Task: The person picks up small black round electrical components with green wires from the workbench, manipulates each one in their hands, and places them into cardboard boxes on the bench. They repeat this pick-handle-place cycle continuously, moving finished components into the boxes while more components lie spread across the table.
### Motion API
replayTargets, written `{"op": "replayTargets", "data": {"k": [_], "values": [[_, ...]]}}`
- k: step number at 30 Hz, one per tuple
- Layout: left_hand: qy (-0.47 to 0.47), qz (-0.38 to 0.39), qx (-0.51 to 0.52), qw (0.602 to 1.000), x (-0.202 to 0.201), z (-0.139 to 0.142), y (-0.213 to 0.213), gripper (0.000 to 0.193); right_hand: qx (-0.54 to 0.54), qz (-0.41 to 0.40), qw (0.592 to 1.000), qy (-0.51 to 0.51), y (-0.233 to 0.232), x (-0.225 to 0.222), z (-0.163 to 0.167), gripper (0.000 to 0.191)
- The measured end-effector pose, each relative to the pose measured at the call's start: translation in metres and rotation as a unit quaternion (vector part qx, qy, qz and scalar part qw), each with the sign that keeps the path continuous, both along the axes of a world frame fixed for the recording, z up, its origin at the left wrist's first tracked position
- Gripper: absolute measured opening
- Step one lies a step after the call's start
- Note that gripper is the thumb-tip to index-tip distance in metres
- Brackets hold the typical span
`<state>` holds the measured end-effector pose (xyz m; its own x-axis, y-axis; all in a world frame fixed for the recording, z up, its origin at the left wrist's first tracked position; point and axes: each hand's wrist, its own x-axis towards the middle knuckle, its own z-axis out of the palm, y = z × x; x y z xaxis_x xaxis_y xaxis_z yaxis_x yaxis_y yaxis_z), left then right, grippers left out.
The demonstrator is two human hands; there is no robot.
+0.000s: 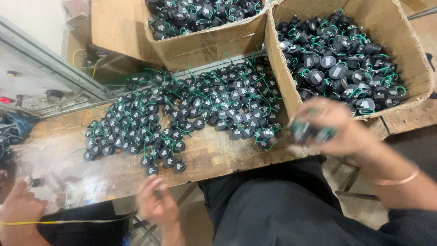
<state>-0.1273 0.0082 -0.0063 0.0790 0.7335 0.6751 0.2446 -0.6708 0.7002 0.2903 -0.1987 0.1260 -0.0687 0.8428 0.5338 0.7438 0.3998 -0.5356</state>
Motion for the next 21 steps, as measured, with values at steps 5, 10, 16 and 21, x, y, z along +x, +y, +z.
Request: {"op": "replayTargets", "data": {"k": [5, 10, 16, 21], "values": [[0.115, 0.123, -0.073, 0.983, -0.038, -0.024, 0.023, 0.037, 0.028, -0.185, 0.981, -0.054, 0.041, 0.109, 0.043, 0.033], [0.311, 0.066, -0.075, 0.945, -0.017, -0.043, 0.039, 0.073, -0.031, -0.216, 0.976, -0.023, 0.108, 0.15, 0.031, 0.055], [0.226, 0.066, -0.077, 0.969, 0.037, -0.041, 0.042, 0.063, 0.078, -0.21, 0.972, -0.071, 0.107, 0.129, 0.035, 0.017], [0.181, 0.018, -0.089, 0.979, 0.077, -0.028, 0.034, 0.055, 0.166, -0.184, 0.955, -0.164, 0.066, 0.07, 0.073, 0.016]]}}
